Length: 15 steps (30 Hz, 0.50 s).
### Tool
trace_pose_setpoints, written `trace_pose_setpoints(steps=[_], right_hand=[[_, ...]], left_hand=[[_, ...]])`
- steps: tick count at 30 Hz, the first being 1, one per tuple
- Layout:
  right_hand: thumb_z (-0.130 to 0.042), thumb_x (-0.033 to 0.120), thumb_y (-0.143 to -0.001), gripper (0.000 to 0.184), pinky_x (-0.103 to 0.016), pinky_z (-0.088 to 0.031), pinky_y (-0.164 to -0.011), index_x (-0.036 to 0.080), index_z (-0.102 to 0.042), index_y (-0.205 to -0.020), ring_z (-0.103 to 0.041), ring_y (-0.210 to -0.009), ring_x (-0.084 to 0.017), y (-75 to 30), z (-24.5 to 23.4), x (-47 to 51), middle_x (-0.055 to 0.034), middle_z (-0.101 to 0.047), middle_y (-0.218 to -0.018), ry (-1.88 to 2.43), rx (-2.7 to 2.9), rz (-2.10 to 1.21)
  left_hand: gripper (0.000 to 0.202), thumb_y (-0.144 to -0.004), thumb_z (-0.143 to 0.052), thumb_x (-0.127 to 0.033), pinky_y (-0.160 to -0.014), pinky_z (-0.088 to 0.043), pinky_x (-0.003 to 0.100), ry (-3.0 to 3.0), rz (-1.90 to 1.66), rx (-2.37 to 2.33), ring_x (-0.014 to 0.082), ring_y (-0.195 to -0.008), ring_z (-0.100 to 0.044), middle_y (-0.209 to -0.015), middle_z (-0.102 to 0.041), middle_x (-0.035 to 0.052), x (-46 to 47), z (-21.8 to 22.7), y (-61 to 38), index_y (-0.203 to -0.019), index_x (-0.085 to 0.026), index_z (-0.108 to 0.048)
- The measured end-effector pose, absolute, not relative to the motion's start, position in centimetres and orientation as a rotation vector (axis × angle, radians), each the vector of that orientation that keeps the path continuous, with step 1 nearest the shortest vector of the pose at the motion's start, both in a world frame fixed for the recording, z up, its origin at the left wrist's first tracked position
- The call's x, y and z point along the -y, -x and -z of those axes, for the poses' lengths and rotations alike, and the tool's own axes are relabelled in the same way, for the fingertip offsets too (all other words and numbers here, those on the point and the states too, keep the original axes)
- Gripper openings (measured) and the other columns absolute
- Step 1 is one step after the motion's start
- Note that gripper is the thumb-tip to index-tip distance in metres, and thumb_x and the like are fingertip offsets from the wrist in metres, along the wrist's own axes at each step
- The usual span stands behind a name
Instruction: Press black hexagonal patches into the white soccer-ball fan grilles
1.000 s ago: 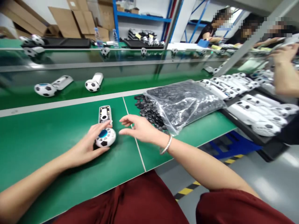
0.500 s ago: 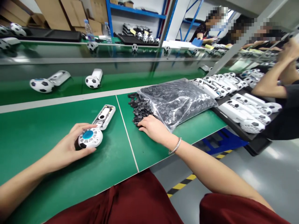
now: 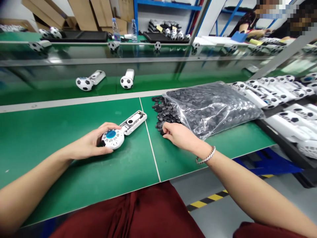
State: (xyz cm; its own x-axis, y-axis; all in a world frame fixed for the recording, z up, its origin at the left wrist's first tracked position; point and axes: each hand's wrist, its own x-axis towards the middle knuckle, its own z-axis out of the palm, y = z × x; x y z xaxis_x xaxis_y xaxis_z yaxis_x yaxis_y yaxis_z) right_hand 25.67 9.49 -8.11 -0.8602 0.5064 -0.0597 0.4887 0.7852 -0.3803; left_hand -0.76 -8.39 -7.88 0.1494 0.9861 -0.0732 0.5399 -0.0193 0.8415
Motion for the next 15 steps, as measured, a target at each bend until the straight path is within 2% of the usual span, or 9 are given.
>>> trace_pose_setpoints(steps=[5,8,13,15], right_hand=[[-0.051,0.029,-0.083,0.011,-0.026,-0.046,-0.063,0.02,-0.057,-0.087,-0.055,-0.068,-0.012,-25.1,7.5,-6.8,-0.0006,-0.06,-0.076,0.775,2.625,-1.102],[-0.055,0.029,-0.081,0.014,-0.025,-0.049,-0.066,0.019,-0.059,-0.091,-0.058,-0.073,-0.013,-23.9,7.5,-5.4,-0.0016,-0.063,-0.081,0.709,2.491,-1.292],[-0.056,0.025,-0.083,0.01,-0.027,-0.046,-0.071,0.019,-0.063,-0.08,-0.055,-0.076,-0.013,-21.9,7.7,-4.4,-0.0027,-0.058,-0.079,0.409,2.53,-0.813],[-0.054,0.023,-0.084,0.01,-0.027,-0.046,-0.071,0.019,-0.061,-0.079,-0.055,-0.076,-0.013,-21.5,7.6,-4.2,-0.0024,-0.058,-0.078,0.382,2.528,-0.769]], left_hand=[[0.056,-0.072,-0.057,-0.023,-0.101,-0.033,0.041,-1.736,-0.676,-1.546,0.0217,-0.114,-0.041,-0.126,-0.034,0.0046,8.4,7.7,0.2,-0.124,-0.027,-0.037],[0.056,-0.071,-0.058,-0.024,-0.102,-0.032,0.042,-1.754,-0.675,-1.567,0.0226,-0.115,-0.041,-0.126,-0.034,0.0053,8.4,7.6,0.0,-0.123,-0.026,-0.037],[0.057,-0.07,-0.057,-0.02,-0.104,-0.03,0.041,-1.739,-0.683,-1.596,0.0217,-0.118,-0.039,-0.126,-0.035,0.005,8.5,7.6,-0.2,-0.123,-0.025,-0.037],[0.058,-0.069,-0.057,-0.019,-0.103,-0.03,0.041,-1.746,-0.7,-1.604,0.0221,-0.118,-0.039,-0.125,-0.035,0.0051,8.5,7.7,-0.3,-0.123,-0.024,-0.037]])
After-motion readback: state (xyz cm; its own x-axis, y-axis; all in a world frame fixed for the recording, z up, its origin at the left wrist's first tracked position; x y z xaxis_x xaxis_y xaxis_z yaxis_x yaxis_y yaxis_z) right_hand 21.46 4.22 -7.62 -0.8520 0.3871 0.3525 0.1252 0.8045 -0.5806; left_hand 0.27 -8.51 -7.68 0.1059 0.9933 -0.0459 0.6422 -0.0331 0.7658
